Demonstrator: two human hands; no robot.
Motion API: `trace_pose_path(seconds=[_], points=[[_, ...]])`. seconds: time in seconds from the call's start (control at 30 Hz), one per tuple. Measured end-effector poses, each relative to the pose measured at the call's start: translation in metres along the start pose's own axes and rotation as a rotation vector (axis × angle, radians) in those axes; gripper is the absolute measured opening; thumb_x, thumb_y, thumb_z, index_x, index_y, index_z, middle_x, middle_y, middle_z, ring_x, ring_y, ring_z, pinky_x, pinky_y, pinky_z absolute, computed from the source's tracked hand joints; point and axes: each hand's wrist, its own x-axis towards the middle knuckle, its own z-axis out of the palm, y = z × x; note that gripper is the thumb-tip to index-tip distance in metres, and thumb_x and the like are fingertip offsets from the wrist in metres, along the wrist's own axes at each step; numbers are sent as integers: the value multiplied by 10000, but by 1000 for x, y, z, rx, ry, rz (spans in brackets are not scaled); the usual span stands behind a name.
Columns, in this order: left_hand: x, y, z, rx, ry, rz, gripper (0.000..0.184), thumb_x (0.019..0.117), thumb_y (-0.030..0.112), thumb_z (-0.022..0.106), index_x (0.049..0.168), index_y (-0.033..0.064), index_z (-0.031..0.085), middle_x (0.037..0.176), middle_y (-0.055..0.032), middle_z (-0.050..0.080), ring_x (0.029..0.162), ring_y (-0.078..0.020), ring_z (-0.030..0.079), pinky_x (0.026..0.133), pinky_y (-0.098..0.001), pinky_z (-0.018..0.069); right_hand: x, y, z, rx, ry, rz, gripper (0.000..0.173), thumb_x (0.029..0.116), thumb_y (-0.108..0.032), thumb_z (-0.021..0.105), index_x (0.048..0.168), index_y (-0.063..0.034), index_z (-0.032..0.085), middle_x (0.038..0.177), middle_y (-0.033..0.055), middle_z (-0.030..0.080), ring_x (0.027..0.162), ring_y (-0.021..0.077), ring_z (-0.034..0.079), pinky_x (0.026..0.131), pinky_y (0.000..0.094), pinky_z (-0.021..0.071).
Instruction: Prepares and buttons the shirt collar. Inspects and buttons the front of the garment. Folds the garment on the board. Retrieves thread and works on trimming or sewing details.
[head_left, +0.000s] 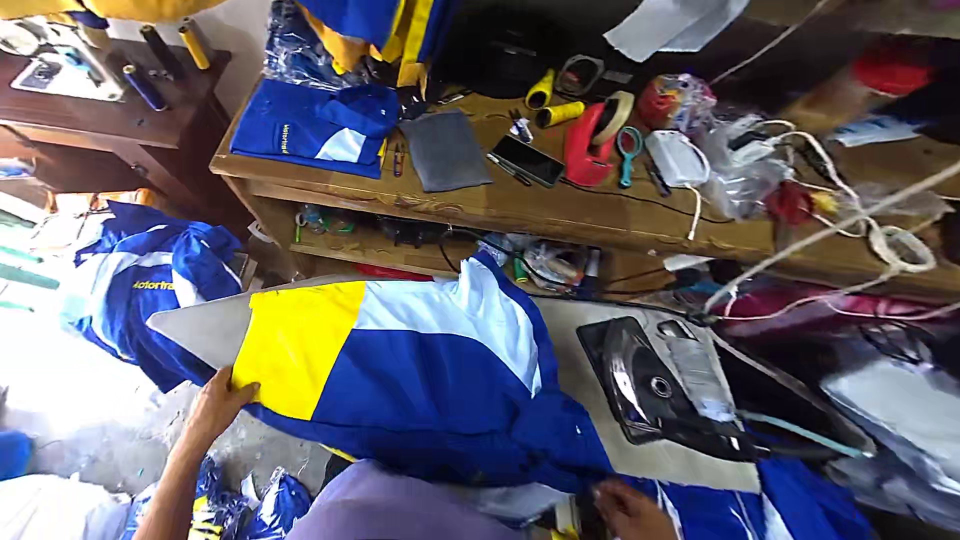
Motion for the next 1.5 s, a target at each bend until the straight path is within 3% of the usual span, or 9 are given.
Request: trace_pose_path(seconds=[0.17,0.37,0.43,0.57,0.73,0.93,1.1,1.33,1.5], points=[[38,43,-13,61,200,128,534,932,418,728,1173,-55,670,1158,-294,664,1153,-480,613,1014,-660,455,60,-97,-23,-140,303,-275,298,1029,-204,598,1141,58,685,1007,280,700,949,454,686,868,677,515],[104,77,-12,-162,330,283,825,853,410,813,1469,-15,465,1377,-270,574,1310,-434,517,1128,-587,384,168,-156,-10,-163,295,-223,642,1031,-459,563,1420,51,542,1346,344,582,1292,499,543,1107,656,392],[121,81,-8,-128,232,310,737,893,388,783,1470,33,494,1413,-244,574,1348,-412,512,1156,-571,365,192,-165,-5,-187,312,-172,610,1009,-437,610,1381,46,576,1325,341,587,1281,492,546,1095,646,402],[137,88,-21,-56,131,361,396,1002,351,655,1146,-13,713,1201,-242,673,1213,-395,598,1085,-562,416,204,-183,-11,-143,306,-256,315,1017,-233,611,1145,44,687,1101,262,695,1078,408,664,980,601,486],[167,107,-52,-241,195,232,403,1004,336,668,1165,-32,697,1120,-268,690,1092,-389,655,987,-617,470,219,-219,-69,34,502,-225,264,1039,-128,550,1142,90,657,1144,310,661,1123,455,631,1009,632,456],[178,89,-35,-60,287,208,645,934,418,731,1393,-6,571,1405,-318,545,1360,-506,459,1140,-674,313,242,-211,-69,-83,271,-183,298,1026,-233,629,1177,20,671,1124,278,684,1053,450,667,929,663,507],[104,58,-20,-40,274,-6,701,929,497,720,1257,-112,602,1221,-371,615,1185,-534,578,1013,-711,416,192,-180,-41,-197,10,24,650,919,-494,731,1231,69,639,1217,310,641,1185,454,606,1030,634,451],[80,71,-20,80,45,-9,528,914,323,782,1212,-91,647,1216,-342,633,1206,-508,585,1028,-697,419,166,-151,-24,-339,32,90,522,971,-344,682,1287,67,616,1364,318,567,1330,478,505,1070,670,392],[73,49,-24,-397,-41,21,544,952,233,722,1384,-27,519,1198,-228,668,1063,-298,689,928,-512,568,158,-127,-26,304,172,34,250,1002,-179,644,1128,36,635,1109,197,633,1027,253,599,925,464,488]])
